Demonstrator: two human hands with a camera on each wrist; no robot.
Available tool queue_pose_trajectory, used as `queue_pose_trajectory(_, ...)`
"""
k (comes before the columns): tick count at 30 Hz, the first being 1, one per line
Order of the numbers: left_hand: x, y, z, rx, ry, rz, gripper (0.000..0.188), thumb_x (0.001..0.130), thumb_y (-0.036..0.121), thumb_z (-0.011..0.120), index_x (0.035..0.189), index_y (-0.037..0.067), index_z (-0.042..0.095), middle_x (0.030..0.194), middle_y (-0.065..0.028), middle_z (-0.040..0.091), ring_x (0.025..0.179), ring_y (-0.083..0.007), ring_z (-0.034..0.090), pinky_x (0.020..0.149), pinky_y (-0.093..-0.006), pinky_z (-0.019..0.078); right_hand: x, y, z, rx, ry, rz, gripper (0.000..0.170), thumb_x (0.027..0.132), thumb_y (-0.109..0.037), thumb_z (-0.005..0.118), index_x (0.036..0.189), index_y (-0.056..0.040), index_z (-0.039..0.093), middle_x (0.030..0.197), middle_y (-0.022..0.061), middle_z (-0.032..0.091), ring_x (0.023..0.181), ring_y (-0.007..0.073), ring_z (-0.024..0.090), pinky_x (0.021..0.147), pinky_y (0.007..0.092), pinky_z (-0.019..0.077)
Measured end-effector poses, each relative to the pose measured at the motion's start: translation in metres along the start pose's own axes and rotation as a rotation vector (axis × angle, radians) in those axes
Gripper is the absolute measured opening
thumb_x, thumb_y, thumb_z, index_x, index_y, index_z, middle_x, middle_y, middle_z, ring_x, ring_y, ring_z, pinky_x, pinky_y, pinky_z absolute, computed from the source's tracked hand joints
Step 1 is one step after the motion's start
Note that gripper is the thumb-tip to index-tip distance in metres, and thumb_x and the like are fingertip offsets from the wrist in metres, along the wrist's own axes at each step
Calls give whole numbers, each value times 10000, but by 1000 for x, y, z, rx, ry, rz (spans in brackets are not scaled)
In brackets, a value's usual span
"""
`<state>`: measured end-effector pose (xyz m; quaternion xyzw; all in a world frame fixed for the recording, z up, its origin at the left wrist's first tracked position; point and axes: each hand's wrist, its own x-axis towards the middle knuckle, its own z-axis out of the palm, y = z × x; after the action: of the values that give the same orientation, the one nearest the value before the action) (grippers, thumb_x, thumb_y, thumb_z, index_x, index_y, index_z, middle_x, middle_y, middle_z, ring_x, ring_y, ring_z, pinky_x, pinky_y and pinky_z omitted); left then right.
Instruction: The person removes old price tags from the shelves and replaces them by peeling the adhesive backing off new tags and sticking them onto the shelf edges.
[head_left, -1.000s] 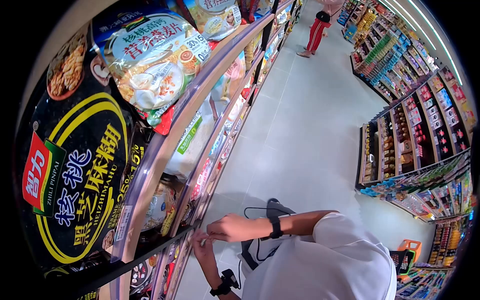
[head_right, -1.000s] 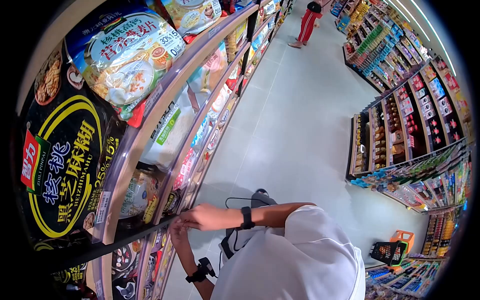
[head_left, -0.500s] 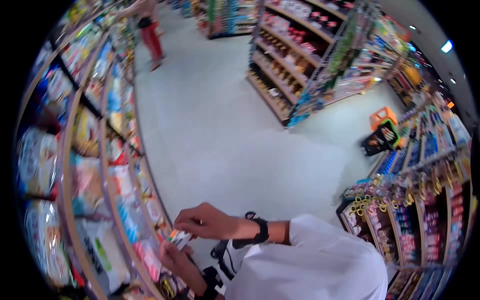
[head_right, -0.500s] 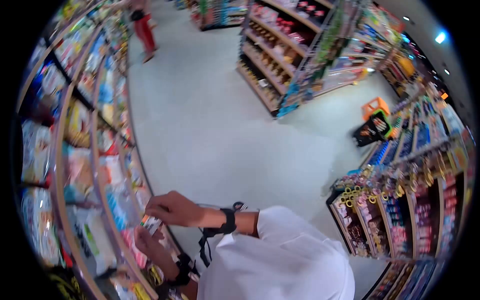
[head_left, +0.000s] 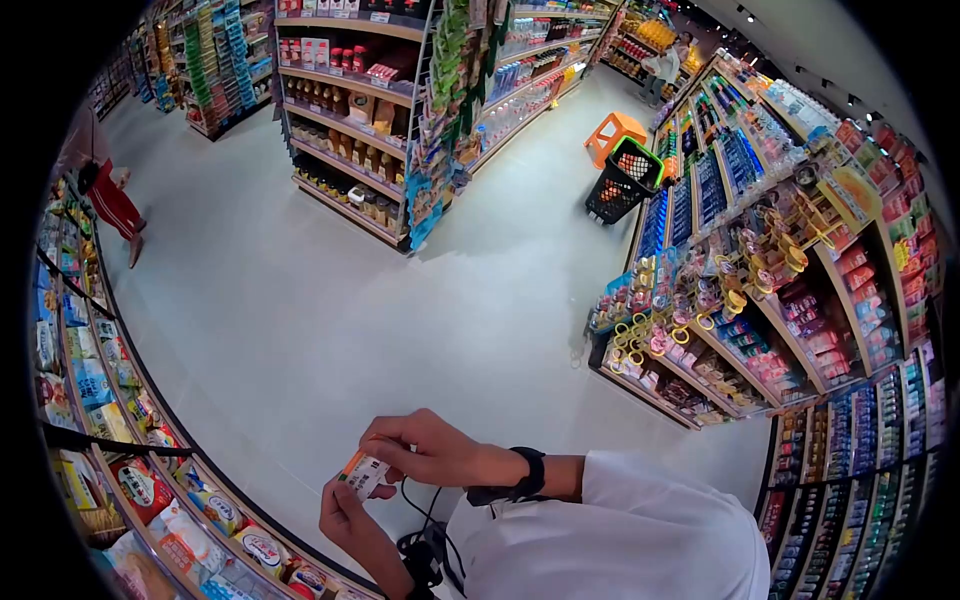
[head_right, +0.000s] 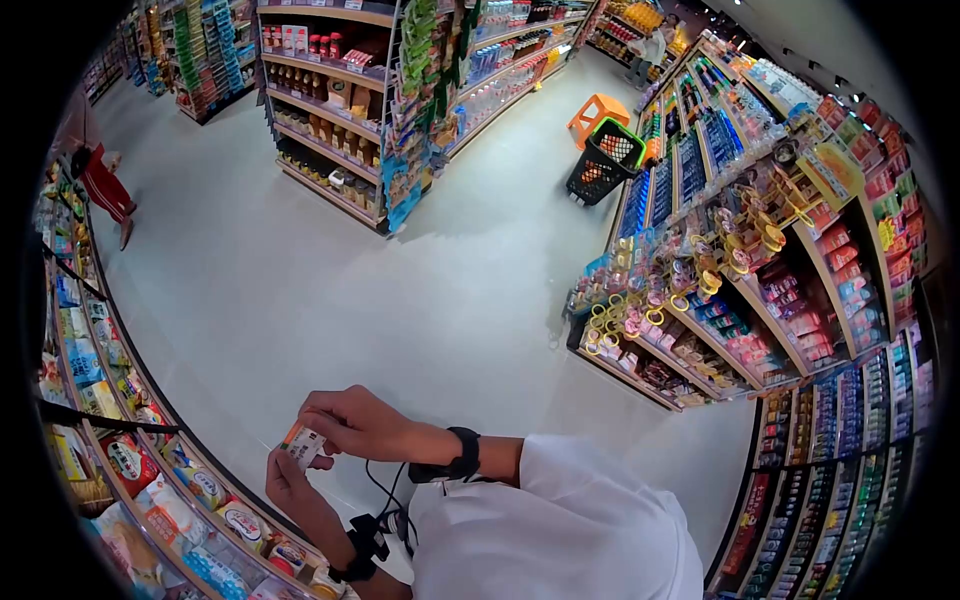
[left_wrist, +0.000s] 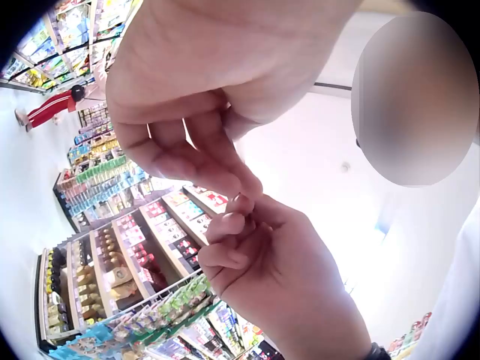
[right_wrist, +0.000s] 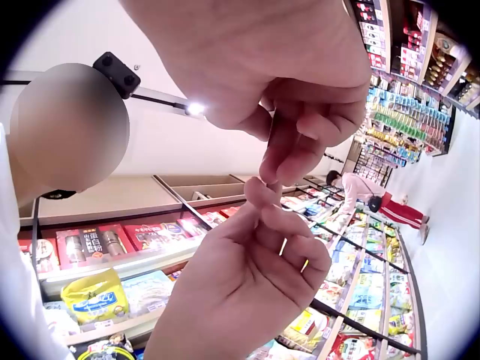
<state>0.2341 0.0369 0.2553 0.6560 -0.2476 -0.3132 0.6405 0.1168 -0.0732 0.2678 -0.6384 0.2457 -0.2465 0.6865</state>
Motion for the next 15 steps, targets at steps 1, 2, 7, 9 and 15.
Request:
queue_pose_trajectory(1,-1,-2,3,-3,-22,-2,341,1045,268,505,944,-47,589,733,-111,661,581,-147,631,589,-249,459,-2,1,-6,-14,-8,5,220,1033,-201,544,1017,3,623,773,57,667,644,65,628,536,217,451)
queue_pose_trajectory(2,-2,-3,6,-7,-43,-2,341,1045,268,504,948,-47,591,734,-112,664,585,-148,634,598,-255,462,-5,-2,-9,-28,-1,20,224,1026,-212,552,1007,-2,630,751,54,667,623,73,617,539,229,451)
queue_pose_trajectory(7,-12,-21,-7,133,-116,-27,362,1054,276,467,888,-25,581,694,-84,633,628,-131,601,646,-283,445,-20,9,-5,-65,7,-1,235,1005,-246,596,1013,-37,703,733,18,686,613,58,602,518,218,406)
queue_pose_trajectory(9,-18,-31,-22,152,-77,-63,346,1037,241,505,929,-65,624,714,-109,657,616,-166,641,636,-286,474,-26,17,-3,-135,10,-5,238,999,-249,600,1000,-43,720,707,16,676,603,74,598,517,229,400)
queue_pose_trajectory(15,-41,-48,-45,141,-45,38,250,1022,146,518,1052,-64,650,897,-108,655,818,-158,640,776,-289,502,-41,27,18,-182,-37,25,242,981,-244,612,948,-22,701,692,52,644,586,118,556,525,265,393)
